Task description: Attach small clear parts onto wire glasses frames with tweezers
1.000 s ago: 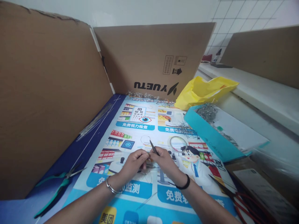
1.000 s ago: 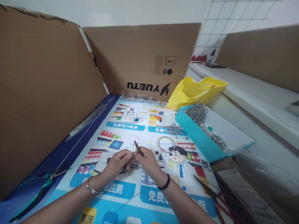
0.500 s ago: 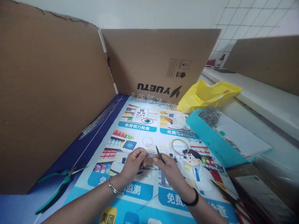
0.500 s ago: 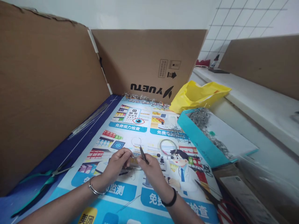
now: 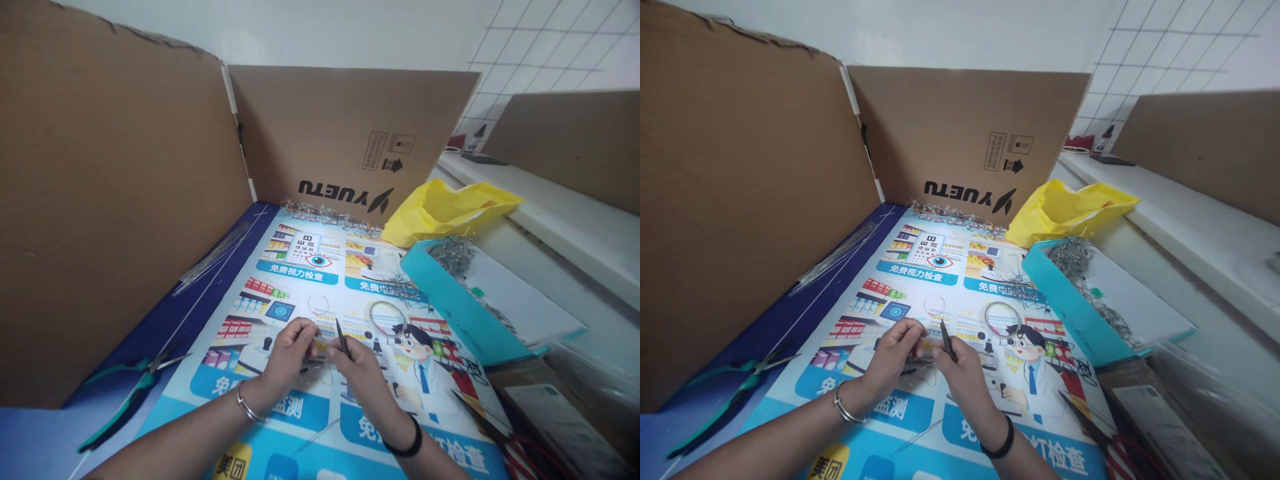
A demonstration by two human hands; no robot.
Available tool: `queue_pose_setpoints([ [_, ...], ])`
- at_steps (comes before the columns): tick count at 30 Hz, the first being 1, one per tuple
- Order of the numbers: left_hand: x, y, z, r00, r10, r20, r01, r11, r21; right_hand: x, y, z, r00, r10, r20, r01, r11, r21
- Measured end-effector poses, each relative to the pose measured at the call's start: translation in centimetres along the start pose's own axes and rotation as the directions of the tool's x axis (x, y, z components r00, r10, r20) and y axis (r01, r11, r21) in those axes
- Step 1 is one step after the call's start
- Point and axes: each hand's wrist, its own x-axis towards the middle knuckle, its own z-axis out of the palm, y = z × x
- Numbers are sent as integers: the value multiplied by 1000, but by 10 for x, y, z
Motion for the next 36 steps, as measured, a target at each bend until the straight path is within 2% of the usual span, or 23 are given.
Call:
queue_pose_setpoints([
  [7,3,2,-3,999,5,44,-7,999,43,0,-1,-5,999,-51,15,53,992,-114],
  [12,5,6,-6,990,59,124,-69,995,74,3,3,-8,996,-73,42,79,986,-148],
  [19,6,9,-7,992,107,65,-118,975,189,4,3,-11,991,-116,63,128,960,-249],
  [25,4,12,-7,991,94,95,-108,983,149,5,-1,-13,984,-170,49,175,899,-401],
  [31,2,15,-5,990,10,141,-13,1000,22,7,4,-15,978,-203,53,206,889,-409],
  [36,3,12,-5,991,67,113,-74,995,65,7,5,-15,978,-196,76,210,879,-428],
])
